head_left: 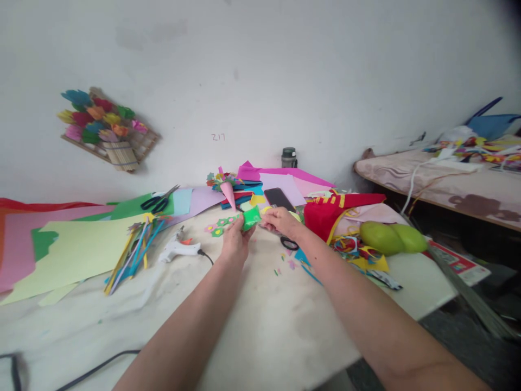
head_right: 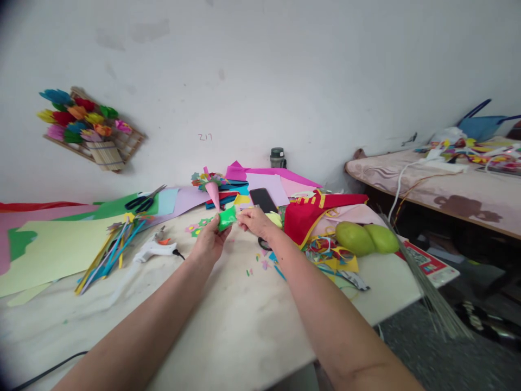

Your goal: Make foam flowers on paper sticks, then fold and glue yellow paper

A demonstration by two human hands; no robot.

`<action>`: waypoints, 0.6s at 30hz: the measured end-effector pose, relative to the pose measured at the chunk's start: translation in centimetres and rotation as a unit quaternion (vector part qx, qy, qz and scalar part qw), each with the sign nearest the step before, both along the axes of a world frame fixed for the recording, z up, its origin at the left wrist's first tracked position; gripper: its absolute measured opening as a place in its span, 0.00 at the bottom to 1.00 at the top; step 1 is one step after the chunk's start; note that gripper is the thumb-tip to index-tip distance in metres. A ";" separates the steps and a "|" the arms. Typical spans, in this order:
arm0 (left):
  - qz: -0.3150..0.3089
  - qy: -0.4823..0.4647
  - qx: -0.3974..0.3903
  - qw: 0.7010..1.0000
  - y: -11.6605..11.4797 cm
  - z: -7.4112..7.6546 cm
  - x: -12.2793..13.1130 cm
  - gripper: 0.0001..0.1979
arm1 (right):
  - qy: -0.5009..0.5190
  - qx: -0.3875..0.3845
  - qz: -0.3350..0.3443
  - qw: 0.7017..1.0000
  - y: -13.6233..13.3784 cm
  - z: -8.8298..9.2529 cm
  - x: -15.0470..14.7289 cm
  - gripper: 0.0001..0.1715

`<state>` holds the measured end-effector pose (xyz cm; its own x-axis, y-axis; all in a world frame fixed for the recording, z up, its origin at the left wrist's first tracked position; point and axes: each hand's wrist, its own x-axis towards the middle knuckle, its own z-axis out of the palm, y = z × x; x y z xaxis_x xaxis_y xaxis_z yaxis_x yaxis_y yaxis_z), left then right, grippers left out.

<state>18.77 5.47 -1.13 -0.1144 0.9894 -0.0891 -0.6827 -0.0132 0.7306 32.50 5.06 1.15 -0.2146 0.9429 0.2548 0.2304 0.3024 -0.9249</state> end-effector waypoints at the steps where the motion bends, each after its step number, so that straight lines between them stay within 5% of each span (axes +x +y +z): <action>1: 0.001 -0.003 -0.002 1.000 0.0 0.0 0.0 0.01 | 0.001 -0.001 0.002 1.000 0.0 0.0 0.1 0.14; 7: 0.001 0.004 -0.009 1.000 -0.2 0.1 0.0 0.02 | 0.018 -0.063 -0.001 0.998 0.3 -0.3 0.2 0.24; 18: -0.041 0.020 -0.031 0.998 -0.6 0.0 0.4 0.01 | -0.034 0.106 -0.044 0.993 0.9 -0.8 0.2 0.21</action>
